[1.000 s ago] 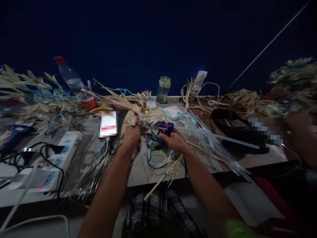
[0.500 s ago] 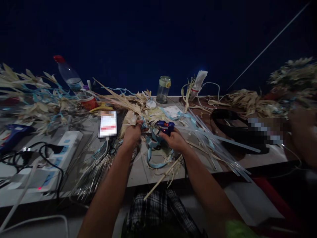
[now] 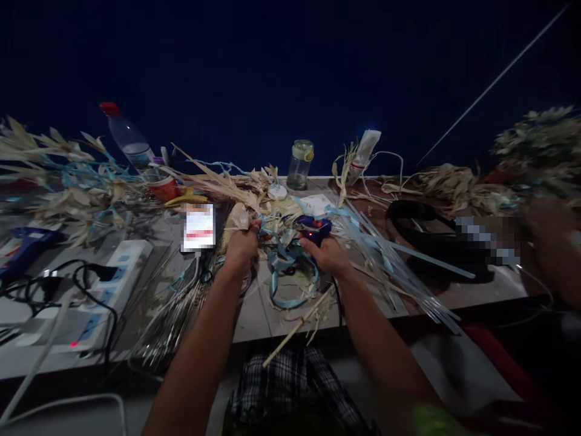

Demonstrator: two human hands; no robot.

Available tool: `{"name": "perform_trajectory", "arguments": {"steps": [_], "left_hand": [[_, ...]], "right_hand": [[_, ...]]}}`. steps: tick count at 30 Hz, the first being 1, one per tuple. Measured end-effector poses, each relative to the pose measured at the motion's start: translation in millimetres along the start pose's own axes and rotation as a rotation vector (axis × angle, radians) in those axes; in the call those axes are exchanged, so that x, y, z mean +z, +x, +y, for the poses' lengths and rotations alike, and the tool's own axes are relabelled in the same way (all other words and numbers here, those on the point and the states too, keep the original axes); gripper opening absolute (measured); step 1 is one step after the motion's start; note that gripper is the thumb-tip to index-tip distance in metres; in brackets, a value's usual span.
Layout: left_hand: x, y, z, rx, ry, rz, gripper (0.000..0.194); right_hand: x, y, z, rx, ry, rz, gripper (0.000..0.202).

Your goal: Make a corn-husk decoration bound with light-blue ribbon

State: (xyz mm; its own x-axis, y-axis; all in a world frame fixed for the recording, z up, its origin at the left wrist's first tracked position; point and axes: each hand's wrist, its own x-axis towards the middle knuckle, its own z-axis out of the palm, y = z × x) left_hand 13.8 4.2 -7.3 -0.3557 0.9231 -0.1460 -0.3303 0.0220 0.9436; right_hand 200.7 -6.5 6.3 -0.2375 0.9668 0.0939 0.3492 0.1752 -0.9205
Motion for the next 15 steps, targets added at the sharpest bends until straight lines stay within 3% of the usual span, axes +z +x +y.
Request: {"name": "perform_trajectory", "arguments": {"steps": [4,7,12,15], "left_hand": [[1.0,-1,2,-0.012,-0.07,-0.02,0.006],[1.6,-2,4,-0.016,-0.144,-0.058,0.01],[3.1,-5,10,-0.036,-0.196,-0.085,0.013],[2.7,-6,11,-0.018,-0.203,-0.115,0.013]], "right_hand": [[-8,5,4,0.072,0.374,0.096,0.039],[-16,11,8,0.232,0.601,0.157,0.035],[-26,20,22,0.457,0.891,-0.046,0.034],[-28,23,28,0.543,0.908,-0.043,0.037]]}}
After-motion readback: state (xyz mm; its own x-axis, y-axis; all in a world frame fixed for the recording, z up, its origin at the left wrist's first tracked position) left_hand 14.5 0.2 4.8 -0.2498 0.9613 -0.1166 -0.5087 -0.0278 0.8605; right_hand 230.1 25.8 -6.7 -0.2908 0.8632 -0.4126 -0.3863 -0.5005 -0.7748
